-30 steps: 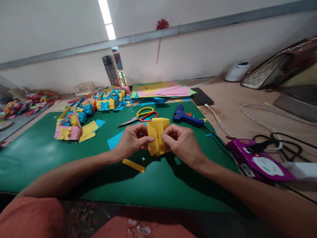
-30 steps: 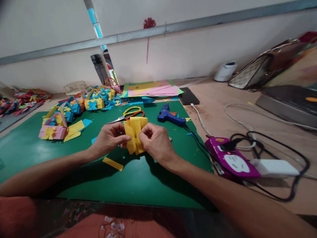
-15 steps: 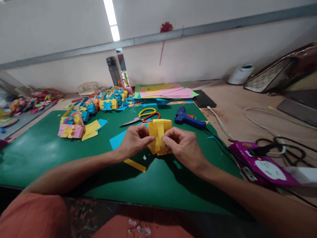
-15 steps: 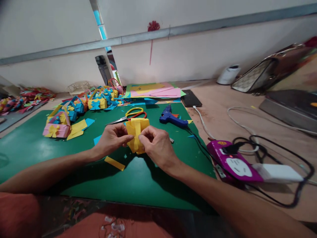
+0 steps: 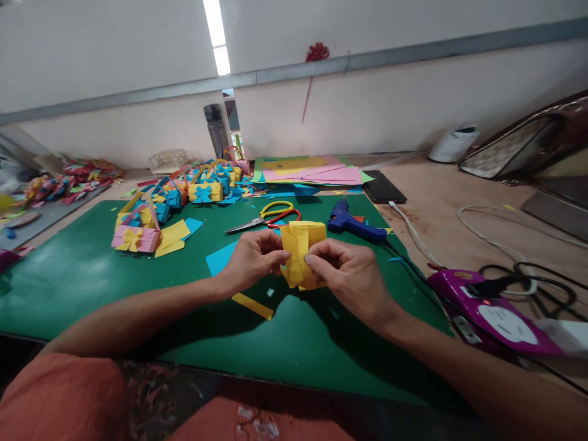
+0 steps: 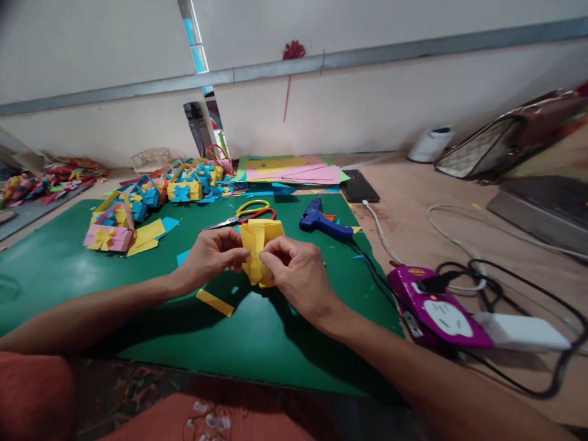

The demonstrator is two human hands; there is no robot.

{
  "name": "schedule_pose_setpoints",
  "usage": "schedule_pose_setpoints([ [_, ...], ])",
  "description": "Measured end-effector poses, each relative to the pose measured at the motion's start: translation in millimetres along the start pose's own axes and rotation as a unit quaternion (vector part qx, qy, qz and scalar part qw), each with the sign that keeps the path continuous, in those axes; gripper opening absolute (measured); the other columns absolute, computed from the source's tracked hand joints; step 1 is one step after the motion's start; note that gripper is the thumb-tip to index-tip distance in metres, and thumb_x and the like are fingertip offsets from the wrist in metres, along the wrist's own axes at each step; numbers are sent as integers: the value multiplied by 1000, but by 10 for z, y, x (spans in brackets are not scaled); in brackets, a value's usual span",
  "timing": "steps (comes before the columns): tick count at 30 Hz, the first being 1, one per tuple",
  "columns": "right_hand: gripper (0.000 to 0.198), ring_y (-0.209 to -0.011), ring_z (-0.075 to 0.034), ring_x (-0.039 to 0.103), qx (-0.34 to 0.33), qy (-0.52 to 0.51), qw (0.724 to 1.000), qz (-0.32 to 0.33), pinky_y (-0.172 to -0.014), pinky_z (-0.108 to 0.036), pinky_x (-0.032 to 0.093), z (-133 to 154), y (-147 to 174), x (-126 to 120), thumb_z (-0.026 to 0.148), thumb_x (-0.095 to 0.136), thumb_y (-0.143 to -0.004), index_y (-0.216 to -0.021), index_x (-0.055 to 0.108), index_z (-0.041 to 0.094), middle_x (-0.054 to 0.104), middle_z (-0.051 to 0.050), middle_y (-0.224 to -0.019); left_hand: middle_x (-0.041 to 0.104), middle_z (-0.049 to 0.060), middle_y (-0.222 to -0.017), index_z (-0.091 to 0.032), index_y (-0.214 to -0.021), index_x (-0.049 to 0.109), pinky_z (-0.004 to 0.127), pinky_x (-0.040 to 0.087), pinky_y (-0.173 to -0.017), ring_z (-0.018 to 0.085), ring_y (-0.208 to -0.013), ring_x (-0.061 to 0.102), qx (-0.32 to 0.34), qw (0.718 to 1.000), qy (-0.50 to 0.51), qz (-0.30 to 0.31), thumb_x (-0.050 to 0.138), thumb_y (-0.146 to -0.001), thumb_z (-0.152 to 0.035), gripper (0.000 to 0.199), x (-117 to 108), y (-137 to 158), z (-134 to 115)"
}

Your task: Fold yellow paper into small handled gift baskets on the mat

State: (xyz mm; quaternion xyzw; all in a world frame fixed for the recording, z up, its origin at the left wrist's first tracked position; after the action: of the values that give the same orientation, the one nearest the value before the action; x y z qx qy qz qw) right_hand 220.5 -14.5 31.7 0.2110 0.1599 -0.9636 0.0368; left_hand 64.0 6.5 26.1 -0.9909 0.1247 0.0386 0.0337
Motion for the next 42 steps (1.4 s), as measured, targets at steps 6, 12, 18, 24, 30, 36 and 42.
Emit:
schedule_pose_setpoints([
  [6, 15, -52, -11, 54, -7, 15, 1000, 5, -50, -23, 45, 39, -11, -17, 27, 57, -75, -64, 62, 17, 60, 1, -58, 56, -5, -50, -12, -68, 55, 17, 40, -41, 5, -39, 49, -36, 999, -4, 20, 64, -67, -22, 13, -19, -11, -19],
  [12, 14, -57, -12, 57, -43, 60, 997, 11, -53, -22, 44, 93, -12, -20, 25, 56, -75, -69, 66, 17, 66, 0, -65, 49, -6, -51, -11, -73, 59, 17, 34, -41, 4, -40, 40, -33, 995, -17, 89, 60, -73, -28, 17, -16, -13, -28],
  [18, 13, -56, -13, 56, -5, 47, 998, 29, -51, -23, 43, 74, -21, -13, 27, 57, -74, -72, 65, 16, 64, 0, -64, 51, -5, -55, -11, -75, 61, 17, 34, -44, 4, -44, 40, 8, 998, -41, 41, 62, -71, -24, 14, 11, 2, -150],
  [24, 16, -52, -12, 51, 8, 29, 998, 46, -48, -23, 39, 82, -34, -21, 26, 55, -73, -63, 62, 17, 59, 1, -56, 51, -5, -51, -12, -67, 58, 16, 38, -45, 5, -47, 44, 17, 998, -53, 8, 59, -70, -15, 4, 57, 14, -226],
  [30, 13, -49, -10, 53, 27, -7, 998, 53, -48, -22, 41, 85, -51, -26, 20, 55, -71, -59, 58, 17, 57, 3, -54, 56, -5, -55, -11, -75, 61, 15, 36, -38, 3, -39, 43, 1, 998, -3, 66, 62, -68, -16, 9, 24, 5, -149],
  [36, 13, -47, -10, 56, 31, -20, 998, 42, -47, -21, 43, 93, -48, -37, 22, 55, -74, -63, 60, 16, 59, 3, -54, 59, -3, -55, -9, -79, 64, 15, 45, -42, 5, -42, 54, -41, 996, 16, 75, 61, -69, -12, 11, -7, -1, -129],
  [42, 14, -48, -11, 57, -1, 3, 998, 57, -50, -22, 43, 114, -41, -23, 20, 53, -75, -67, 64, 17, 61, 2, -55, 62, -2, -56, -8, -85, 64, 14, 45, -39, 7, -40, 58, -57, 997, 10, 57, 63, -70, -10, 15, -13, 7, -148],
])
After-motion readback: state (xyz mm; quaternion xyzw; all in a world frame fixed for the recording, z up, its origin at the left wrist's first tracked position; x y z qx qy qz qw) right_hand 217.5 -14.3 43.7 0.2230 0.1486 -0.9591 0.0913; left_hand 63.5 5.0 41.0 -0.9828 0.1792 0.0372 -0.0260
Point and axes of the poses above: each hand's wrist, its own y-axis away from the middle knuckle, its own x-axis out of the palm, z = x × y, the point moved 3 cm from there along -y, towards the middle knuckle
